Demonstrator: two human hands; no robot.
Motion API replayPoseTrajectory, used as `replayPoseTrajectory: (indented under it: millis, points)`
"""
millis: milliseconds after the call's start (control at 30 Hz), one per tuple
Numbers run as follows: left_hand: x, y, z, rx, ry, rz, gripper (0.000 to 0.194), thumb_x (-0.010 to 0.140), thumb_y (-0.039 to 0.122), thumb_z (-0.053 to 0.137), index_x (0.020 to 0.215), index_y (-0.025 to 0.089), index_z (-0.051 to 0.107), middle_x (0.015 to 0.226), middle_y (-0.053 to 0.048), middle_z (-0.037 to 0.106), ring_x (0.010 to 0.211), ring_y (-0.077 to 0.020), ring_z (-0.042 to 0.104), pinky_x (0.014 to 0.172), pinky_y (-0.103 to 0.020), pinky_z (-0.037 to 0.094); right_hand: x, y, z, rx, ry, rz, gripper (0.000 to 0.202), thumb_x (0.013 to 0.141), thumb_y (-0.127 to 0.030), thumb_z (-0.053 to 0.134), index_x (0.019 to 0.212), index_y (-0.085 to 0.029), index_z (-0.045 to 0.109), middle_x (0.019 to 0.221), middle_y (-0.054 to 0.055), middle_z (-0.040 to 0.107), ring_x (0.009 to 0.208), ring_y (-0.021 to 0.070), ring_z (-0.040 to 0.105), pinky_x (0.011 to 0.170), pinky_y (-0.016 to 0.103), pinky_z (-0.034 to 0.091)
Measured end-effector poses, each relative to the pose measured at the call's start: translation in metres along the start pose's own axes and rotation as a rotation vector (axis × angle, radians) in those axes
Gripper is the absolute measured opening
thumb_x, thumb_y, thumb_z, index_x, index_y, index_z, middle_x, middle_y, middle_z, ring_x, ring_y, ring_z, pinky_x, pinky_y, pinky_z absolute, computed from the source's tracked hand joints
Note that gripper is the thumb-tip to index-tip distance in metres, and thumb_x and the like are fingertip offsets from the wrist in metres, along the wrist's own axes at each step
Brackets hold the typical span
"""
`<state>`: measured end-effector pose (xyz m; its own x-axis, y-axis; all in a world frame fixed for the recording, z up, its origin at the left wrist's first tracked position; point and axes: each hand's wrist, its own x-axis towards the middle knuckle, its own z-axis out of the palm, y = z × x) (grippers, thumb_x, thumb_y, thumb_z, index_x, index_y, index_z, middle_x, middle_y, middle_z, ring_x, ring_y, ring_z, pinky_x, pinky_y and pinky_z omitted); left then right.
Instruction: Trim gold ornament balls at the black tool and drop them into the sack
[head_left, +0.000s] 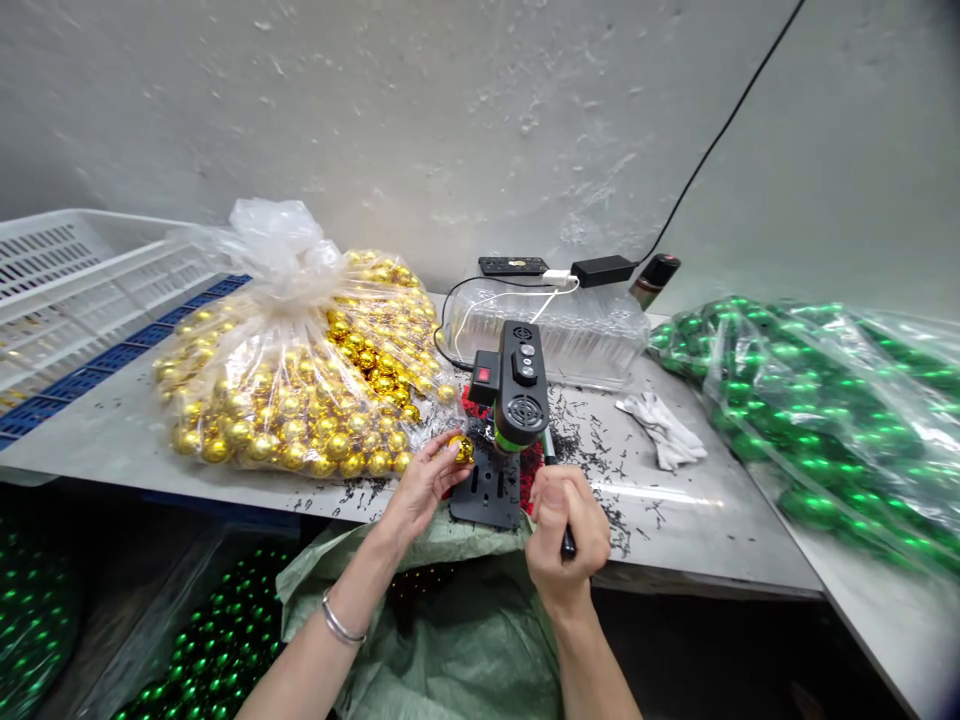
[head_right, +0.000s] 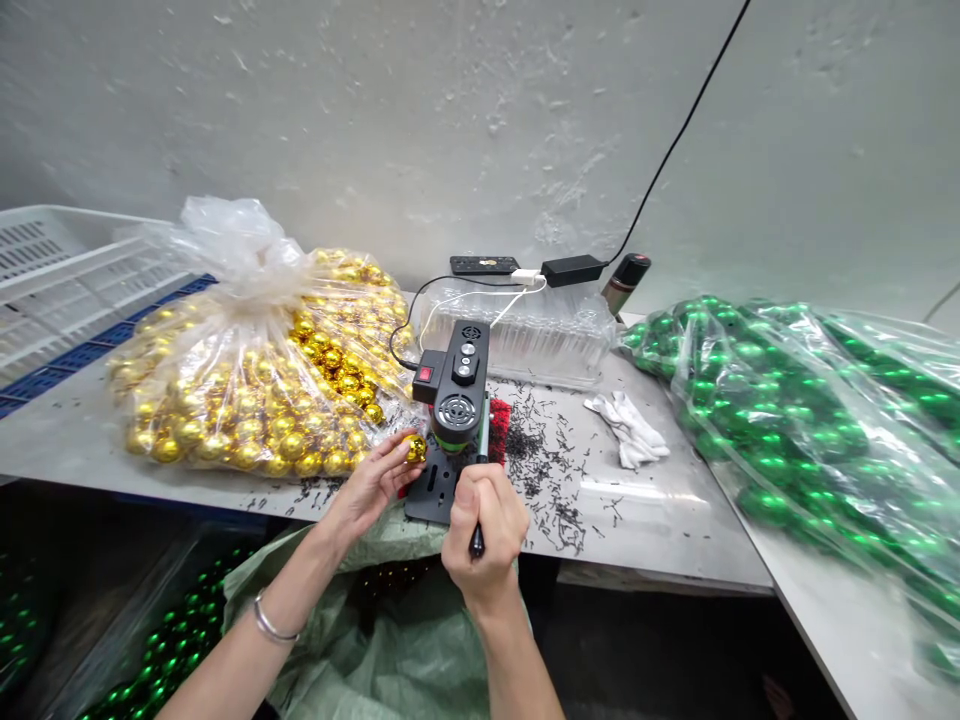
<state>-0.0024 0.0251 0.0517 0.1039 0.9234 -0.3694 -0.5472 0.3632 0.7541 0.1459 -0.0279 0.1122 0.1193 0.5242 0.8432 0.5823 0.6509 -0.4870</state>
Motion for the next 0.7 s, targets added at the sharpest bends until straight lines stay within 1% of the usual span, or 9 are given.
replayPoseTrajectory:
  millis: [67,133,233,300,400,500,700]
  points:
    - [0.001,-0.01,0.0,0.096,0.009,0.061,0.048,0.069,0.033,0.083,0.112,0.017,0.067,0.089,-0.005,0.073,0.076,-0.015,0.07,0.074,-0.026,0.056,0.0,0.0,0.0,-0.004,-0.006,-0.012,0.027,0.088,0.0,0.043,0.07,-0.021,0.042,0.067,-0.001,0.047,0.062,0.0114,0.047,0.056,0.026,0.035]
    - [0.003,-0.021,-0.001,0.277,0.021,0.18,0.045,0.073,0.036,0.08,0.112,0.017,0.068,0.094,-0.006,0.074,0.084,-0.0175,0.069,0.079,-0.029,0.055,0.0,0.001,-0.001,-0.005,-0.013,-0.027,0.027,0.088,0.0,0.043,0.071,-0.021,0.042,0.066,-0.001,0.047,0.062,0.0117,0.047,0.056,0.026,0.036]
    - [0.005,-0.037,-0.002,0.575,0.032,0.354,0.036,0.079,0.035,0.072,0.11,0.018,0.069,0.106,-0.008,0.073,0.097,-0.0216,0.066,0.089,-0.035,0.052,-0.001,0.002,-0.001,-0.008,-0.024,-0.037,0.026,0.088,-0.001,0.043,0.072,-0.021,0.043,0.067,-0.001,0.047,0.062,0.0119,0.047,0.056,0.026,0.036]
    - [0.006,-0.044,-0.003,0.746,0.05,0.441,0.032,0.081,0.032,0.069,0.111,0.02,0.07,0.109,-0.008,0.072,0.1,-0.0229,0.065,0.093,-0.039,0.049,-0.002,0.002,-0.002,-0.014,-0.03,-0.033,0.026,0.088,-0.001,0.043,0.072,-0.021,0.043,0.068,-0.001,0.048,0.063,0.0118,0.047,0.056,0.026,0.037]
    - [0.007,-0.049,-0.003,0.955,0.089,0.542,0.031,0.082,0.03,0.067,0.112,0.023,0.07,0.105,-0.007,0.072,0.098,-0.0239,0.064,0.094,-0.042,0.048,-0.003,0.002,-0.002,-0.024,-0.03,-0.032,0.026,0.088,-0.001,0.044,0.071,-0.021,0.042,0.067,0.0,0.048,0.063,0.0119,0.048,0.056,0.026,0.037]
    - [0.007,-0.05,-0.002,1.081,0.103,0.592,0.033,0.083,0.029,0.068,0.116,0.023,0.07,0.101,-0.008,0.072,0.096,-0.0252,0.063,0.091,-0.043,0.048,-0.004,0.002,-0.002,-0.025,-0.021,-0.038,0.026,0.088,-0.001,0.044,0.071,-0.021,0.043,0.067,-0.001,0.049,0.063,0.0121,0.048,0.055,0.026,0.038]
    - [0.01,-0.055,-0.005,1.159,0.016,0.775,0.031,0.083,0.032,0.07,0.112,0.021,0.071,0.11,-0.01,0.072,0.105,-0.0279,0.063,0.097,-0.046,0.044,-0.007,0.003,-0.001,-0.011,-0.021,-0.021,0.027,0.088,-0.002,0.044,0.069,-0.021,0.043,0.067,0.0,0.051,0.065,0.0125,0.052,0.055,0.026,0.039]
